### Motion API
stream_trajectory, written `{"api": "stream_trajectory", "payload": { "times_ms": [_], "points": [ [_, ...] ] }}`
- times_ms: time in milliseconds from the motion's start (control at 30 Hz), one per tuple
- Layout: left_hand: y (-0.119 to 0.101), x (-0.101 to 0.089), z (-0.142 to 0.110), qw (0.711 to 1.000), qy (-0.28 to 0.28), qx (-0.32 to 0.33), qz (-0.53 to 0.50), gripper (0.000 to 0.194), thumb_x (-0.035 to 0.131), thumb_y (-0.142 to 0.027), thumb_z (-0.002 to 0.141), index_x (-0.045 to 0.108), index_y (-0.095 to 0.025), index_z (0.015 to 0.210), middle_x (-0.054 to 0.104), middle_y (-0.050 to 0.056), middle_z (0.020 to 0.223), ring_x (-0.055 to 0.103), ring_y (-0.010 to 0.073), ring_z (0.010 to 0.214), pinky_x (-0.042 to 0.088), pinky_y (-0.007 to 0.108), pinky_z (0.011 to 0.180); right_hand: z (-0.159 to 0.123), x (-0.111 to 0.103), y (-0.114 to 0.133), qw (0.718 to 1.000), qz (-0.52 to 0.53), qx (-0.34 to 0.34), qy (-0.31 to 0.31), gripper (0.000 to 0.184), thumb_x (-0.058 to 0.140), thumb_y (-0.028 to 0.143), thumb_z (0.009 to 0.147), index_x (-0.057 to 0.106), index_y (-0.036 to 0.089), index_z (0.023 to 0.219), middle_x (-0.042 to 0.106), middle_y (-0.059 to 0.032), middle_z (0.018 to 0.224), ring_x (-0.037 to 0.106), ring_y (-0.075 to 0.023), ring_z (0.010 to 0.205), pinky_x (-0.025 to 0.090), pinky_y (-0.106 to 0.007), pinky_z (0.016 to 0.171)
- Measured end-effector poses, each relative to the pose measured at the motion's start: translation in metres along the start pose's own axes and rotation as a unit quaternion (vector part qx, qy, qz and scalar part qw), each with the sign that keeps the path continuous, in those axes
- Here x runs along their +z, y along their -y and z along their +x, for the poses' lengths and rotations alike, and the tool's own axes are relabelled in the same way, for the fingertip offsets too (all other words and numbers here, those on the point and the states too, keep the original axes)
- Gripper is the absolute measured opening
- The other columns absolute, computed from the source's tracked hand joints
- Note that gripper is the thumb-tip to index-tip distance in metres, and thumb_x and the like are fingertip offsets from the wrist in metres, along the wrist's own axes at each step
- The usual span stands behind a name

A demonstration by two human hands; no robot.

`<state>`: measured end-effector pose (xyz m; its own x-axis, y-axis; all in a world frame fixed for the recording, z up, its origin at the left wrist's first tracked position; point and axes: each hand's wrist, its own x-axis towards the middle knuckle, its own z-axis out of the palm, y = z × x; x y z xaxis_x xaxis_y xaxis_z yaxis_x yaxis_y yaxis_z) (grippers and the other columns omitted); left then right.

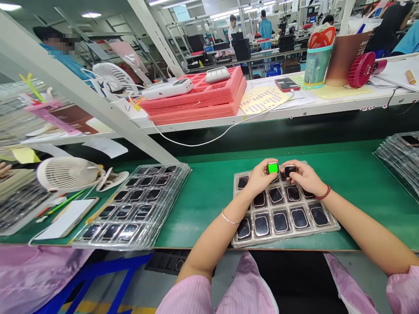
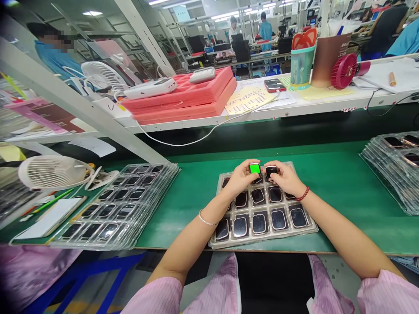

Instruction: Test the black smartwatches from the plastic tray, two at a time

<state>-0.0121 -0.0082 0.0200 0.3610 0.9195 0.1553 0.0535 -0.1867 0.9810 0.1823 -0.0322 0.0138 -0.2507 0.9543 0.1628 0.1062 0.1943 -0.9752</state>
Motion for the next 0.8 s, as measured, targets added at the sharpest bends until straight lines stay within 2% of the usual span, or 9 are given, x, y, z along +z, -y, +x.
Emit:
{"api": "stream_trajectory", "payload": {
  "times_ms": [133, 267, 433, 600, 800],
  "points": [
    [0.0020, -0.0003, 0.0012, 1.000, -0.013, -0.022, -0.008, 0.039, 0.058, -0.012, 0.073, 0.061, -0.016, 0.112, 0.067, 0.005, 0.094, 0.063, 0.0136, 0.077, 0.050, 0.026, 0.073, 0.0011, 0.0001, -0.0039, 1.000, -0.004, -0.003, 0.010, 0.038, 0.053, 0.019, 0.075, 0.058, 0.020, 0.112, 0.070, -0.0080, 0.107, 0.069, -0.0178, 0.075, 0.058, -0.032, 0.063],
    [0.0026, -0.0009, 0.0024, 0.999, -0.031, -0.001, 0.030, 0.048, 0.061, -0.007, 0.068, 0.060, -0.016, 0.115, 0.068, 0.006, 0.103, 0.063, 0.0163, 0.091, 0.049, 0.027, 0.081, 0.0012, -0.0002, -0.0051, 0.999, 0.009, -0.035, 0.020, 0.049, 0.055, 0.015, 0.071, 0.054, 0.022, 0.120, 0.069, -0.0079, 0.113, 0.070, -0.0205, 0.090, 0.059, -0.036, 0.075],
    [0.0021, -0.0003, 0.0015, 1.000, -0.025, -0.004, 0.001, 0.039, 0.059, -0.014, 0.074, 0.061, -0.016, 0.113, 0.068, 0.007, 0.098, 0.062, 0.0140, 0.078, 0.049, 0.026, 0.072, 0.0009, -0.0019, -0.0078, 0.999, 0.005, -0.014, 0.028, 0.042, 0.054, 0.019, 0.078, 0.056, 0.022, 0.120, 0.070, -0.0086, 0.111, 0.071, -0.0204, 0.085, 0.060, -0.037, 0.073],
    [0.0049, -0.0006, 0.0024, 0.999, -0.035, 0.013, 0.032, 0.051, 0.057, -0.006, 0.068, 0.060, -0.016, 0.118, 0.068, 0.006, 0.102, 0.063, 0.0160, 0.089, 0.050, 0.027, 0.080, 0.0008, -0.0027, -0.0096, 0.999, 0.008, -0.009, 0.035, 0.050, 0.054, 0.015, 0.074, 0.054, 0.022, 0.124, 0.069, -0.0085, 0.115, 0.071, -0.0212, 0.091, 0.060, -0.037, 0.079],
    [0.0063, -0.0013, 0.0036, 1.000, -0.020, 0.009, 0.015, 0.058, 0.057, -0.006, 0.068, 0.057, -0.017, 0.125, 0.068, 0.006, 0.102, 0.064, 0.0176, 0.091, 0.051, 0.029, 0.081, 0.0014, -0.0010, -0.0093, 0.999, 0.025, -0.016, 0.030, 0.056, 0.056, 0.013, 0.073, 0.050, 0.023, 0.128, 0.067, -0.0097, 0.119, 0.069, -0.0206, 0.093, 0.059, -0.038, 0.082]
  ]
}}
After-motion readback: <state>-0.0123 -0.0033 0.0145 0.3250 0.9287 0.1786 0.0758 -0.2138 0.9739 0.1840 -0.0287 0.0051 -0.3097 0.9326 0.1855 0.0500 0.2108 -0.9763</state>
